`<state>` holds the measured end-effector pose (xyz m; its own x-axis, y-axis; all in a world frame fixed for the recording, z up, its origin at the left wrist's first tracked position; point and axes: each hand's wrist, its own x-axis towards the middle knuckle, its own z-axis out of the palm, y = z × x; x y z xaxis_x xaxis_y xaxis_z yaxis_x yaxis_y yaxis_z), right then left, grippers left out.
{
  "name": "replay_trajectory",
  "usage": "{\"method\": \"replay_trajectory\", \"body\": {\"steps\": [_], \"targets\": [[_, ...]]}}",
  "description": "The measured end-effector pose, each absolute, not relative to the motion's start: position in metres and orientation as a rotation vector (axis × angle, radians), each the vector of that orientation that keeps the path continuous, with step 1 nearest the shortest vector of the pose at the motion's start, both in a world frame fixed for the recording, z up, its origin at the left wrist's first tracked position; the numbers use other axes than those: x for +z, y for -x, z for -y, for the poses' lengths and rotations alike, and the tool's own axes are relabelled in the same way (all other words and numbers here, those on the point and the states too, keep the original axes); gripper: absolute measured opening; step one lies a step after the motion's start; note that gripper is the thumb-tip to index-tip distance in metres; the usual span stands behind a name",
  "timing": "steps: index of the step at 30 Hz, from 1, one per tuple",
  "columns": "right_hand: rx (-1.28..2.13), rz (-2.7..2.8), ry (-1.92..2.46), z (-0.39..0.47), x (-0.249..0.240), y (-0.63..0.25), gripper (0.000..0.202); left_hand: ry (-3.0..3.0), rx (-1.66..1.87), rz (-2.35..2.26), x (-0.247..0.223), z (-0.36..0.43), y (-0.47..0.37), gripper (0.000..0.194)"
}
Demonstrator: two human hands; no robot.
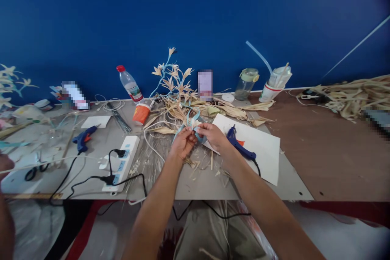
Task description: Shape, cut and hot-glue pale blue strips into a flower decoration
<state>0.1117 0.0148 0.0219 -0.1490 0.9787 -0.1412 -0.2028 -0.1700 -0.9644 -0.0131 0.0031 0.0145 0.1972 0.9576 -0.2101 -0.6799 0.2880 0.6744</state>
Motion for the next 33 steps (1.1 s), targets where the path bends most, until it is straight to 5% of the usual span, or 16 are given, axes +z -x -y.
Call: {"method": "replay_trajectory", "body": {"steps": [17,33], "targets": [[1.477,0.725,1.007,-0.005,0.013,-0.096,0.026,-1.047,1.651,-1.21,0.003,0.0,0.001,0.012],[1.279,0.862,1.15,0.0,0.012,-0.091,0.023,-1.355,1.554,-1.443,-0.002,0.004,-0.003,0.005]]}}
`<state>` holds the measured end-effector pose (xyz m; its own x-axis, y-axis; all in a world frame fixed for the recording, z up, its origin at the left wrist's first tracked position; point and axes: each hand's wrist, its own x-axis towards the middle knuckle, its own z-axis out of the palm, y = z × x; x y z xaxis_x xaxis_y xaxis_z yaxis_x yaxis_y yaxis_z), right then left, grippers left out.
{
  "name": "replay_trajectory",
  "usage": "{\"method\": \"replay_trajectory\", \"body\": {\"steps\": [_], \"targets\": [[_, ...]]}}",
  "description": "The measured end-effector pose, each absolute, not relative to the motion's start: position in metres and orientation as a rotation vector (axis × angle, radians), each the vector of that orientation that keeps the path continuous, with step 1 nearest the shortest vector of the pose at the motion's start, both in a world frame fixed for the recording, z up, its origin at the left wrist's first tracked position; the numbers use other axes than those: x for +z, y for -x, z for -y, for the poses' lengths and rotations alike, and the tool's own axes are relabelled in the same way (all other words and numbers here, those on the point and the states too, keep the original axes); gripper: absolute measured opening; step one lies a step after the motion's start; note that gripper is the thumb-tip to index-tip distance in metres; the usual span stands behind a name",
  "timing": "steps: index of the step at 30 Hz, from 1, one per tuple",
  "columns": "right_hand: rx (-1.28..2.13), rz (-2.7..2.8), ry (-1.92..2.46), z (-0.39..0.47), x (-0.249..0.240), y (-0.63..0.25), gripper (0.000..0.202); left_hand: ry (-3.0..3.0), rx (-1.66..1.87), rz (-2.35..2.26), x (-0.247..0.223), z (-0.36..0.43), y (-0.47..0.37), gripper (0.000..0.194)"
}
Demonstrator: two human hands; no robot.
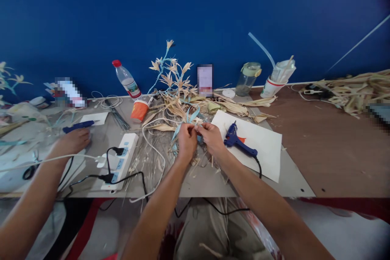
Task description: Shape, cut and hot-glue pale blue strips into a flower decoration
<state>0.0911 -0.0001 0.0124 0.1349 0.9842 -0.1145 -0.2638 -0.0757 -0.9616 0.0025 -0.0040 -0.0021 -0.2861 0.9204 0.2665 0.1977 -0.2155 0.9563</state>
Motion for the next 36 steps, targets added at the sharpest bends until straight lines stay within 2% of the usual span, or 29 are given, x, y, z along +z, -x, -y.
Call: {"method": "replay_trajectory", "body": {"steps": [4,12,25,36], "targets": [[1.173,0.915,1.221,-0.002,0.01,-0.094,0.017,-1.447,1.503,-1.405,-0.005,0.003,-0.003,0.006],[1.15,1.089,1.224,-0.011,0.004,-0.111,0.015,-0.976,1.416,-1.098,0.007,0.001,0.002,0.014],[1.403,1.13,1.156,-0.011,0.011,-0.121,0.017,-0.881,1.242,-0.977,0.008,0.002,0.006,0.026],[1.479,0.988,1.155,-0.007,0.015,-0.118,0.018,-0.81,1.282,-0.848,0.005,0.003,-0.001,0.028]]}}
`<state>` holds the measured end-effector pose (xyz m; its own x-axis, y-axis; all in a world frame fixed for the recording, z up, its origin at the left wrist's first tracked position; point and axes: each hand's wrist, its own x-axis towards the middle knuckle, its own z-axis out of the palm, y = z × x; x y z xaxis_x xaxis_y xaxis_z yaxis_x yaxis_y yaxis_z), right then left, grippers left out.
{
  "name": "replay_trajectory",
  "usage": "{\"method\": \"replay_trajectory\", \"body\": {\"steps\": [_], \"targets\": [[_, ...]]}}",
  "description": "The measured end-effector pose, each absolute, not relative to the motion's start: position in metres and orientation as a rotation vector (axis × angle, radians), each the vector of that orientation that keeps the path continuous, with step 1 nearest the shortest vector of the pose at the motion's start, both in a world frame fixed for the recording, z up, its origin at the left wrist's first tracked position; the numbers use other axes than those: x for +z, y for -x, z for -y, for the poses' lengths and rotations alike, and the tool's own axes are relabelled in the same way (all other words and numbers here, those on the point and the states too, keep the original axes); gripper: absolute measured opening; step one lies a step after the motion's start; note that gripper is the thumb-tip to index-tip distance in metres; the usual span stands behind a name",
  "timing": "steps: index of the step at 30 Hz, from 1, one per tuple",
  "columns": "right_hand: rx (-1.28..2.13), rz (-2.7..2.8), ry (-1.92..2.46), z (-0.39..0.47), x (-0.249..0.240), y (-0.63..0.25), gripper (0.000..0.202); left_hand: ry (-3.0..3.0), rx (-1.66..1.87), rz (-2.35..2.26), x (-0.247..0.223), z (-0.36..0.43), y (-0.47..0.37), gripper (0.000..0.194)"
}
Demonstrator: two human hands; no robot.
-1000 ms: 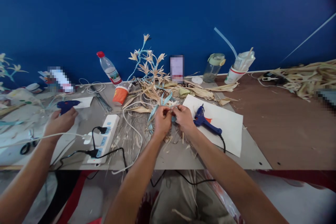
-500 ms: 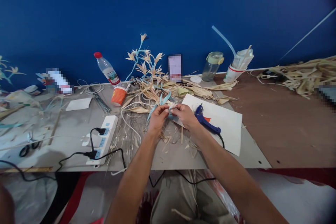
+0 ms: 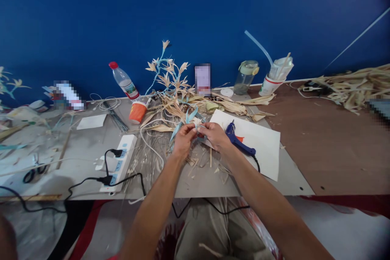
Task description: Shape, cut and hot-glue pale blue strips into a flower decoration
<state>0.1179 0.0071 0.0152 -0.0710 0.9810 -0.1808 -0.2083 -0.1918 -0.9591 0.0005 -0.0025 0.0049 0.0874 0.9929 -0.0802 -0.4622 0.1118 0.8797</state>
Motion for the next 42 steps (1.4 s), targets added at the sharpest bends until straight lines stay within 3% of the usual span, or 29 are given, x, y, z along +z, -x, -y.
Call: {"method": "replay_trajectory", "body": {"steps": [6,16,27,42], "targets": [[1.443,1.094,1.179,-0.006,0.022,-0.123,0.016,-0.735,1.284,-0.831,0.008,0.001,0.001,0.029],[1.085,1.475,1.342,-0.008,0.015,-0.126,0.015,-0.642,1.209,-0.822,0.012,0.0,0.005,0.026],[1.536,0.989,1.045,0.0,0.024,-0.114,0.033,-0.513,1.209,-0.625,0.017,0.003,0.008,0.027],[1.614,1.025,1.124,0.0,0.027,-0.118,0.022,-0.531,1.2,-0.665,0.022,0.006,0.009,0.023]]}}
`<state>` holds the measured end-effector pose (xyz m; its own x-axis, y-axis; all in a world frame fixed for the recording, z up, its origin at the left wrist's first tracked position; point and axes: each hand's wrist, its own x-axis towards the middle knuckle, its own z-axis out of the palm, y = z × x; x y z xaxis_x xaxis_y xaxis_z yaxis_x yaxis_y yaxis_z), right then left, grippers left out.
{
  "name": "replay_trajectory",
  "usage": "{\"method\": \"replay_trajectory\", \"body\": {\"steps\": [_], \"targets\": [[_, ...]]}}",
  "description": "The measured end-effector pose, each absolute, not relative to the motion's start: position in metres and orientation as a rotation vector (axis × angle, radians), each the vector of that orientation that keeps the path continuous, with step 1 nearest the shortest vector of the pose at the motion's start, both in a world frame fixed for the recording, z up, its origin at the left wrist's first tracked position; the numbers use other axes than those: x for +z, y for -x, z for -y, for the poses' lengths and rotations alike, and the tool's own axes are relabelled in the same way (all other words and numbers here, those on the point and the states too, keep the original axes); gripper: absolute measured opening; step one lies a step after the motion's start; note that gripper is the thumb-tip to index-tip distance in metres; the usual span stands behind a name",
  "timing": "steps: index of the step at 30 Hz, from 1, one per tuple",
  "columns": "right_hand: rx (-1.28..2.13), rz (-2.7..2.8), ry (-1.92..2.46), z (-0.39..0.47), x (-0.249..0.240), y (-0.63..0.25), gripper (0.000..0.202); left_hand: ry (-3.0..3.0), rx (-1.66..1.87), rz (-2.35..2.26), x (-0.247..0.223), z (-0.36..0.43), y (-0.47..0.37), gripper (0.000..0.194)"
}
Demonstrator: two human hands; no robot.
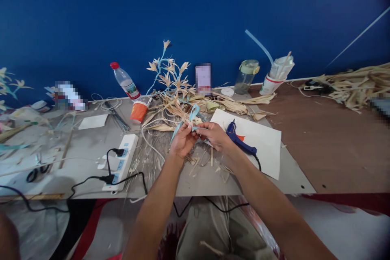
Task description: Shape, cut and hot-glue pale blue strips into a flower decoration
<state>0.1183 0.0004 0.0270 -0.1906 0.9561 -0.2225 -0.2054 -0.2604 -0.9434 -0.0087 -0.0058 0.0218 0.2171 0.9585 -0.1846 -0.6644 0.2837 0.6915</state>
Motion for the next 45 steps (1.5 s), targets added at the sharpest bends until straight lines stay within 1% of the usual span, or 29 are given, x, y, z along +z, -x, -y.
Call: {"method": "replay_trajectory", "body": {"steps": [7,9,13,17,20,23,25,30,34,38,45], "targets": [[1.627,1.092,1.074,-0.001,0.024,-0.123,0.022,-0.62,1.184,-0.656,0.025,0.006,0.009,0.024],[1.58,1.151,1.089,-0.001,0.022,-0.123,0.022,-0.621,1.195,-0.689,0.025,0.006,0.007,0.024],[1.314,1.307,1.22,0.0,0.02,-0.119,0.019,-0.639,1.216,-0.745,0.022,0.004,0.003,0.022],[1.017,1.455,1.361,0.002,0.021,-0.112,0.011,-0.686,1.248,-0.791,0.016,0.002,0.0,0.021],[0.936,1.479,1.44,0.004,0.023,-0.11,0.009,-0.676,1.232,-0.791,0.015,0.003,0.0,0.02],[0.945,1.478,1.429,0.004,0.024,-0.112,0.01,-0.616,1.18,-0.727,0.019,0.004,0.004,0.02],[0.975,1.465,1.383,0.003,0.023,-0.114,0.01,-0.583,1.126,-0.682,0.022,0.005,0.008,0.024],[1.12,1.41,1.28,0.001,0.021,-0.117,0.011,-0.568,1.07,-0.669,0.02,0.005,0.014,0.024],[1.21,1.389,1.228,-0.001,0.018,-0.119,0.011,-0.568,1.083,-0.688,0.016,0.005,0.014,0.027],[1.25,1.356,1.276,-0.004,0.015,-0.121,0.017,-0.579,1.112,-0.732,0.014,0.003,0.014,0.028],[1.112,1.426,1.443,-0.006,0.011,-0.121,0.019,-0.622,1.155,-0.799,0.008,-0.001,0.011,0.027]]}}
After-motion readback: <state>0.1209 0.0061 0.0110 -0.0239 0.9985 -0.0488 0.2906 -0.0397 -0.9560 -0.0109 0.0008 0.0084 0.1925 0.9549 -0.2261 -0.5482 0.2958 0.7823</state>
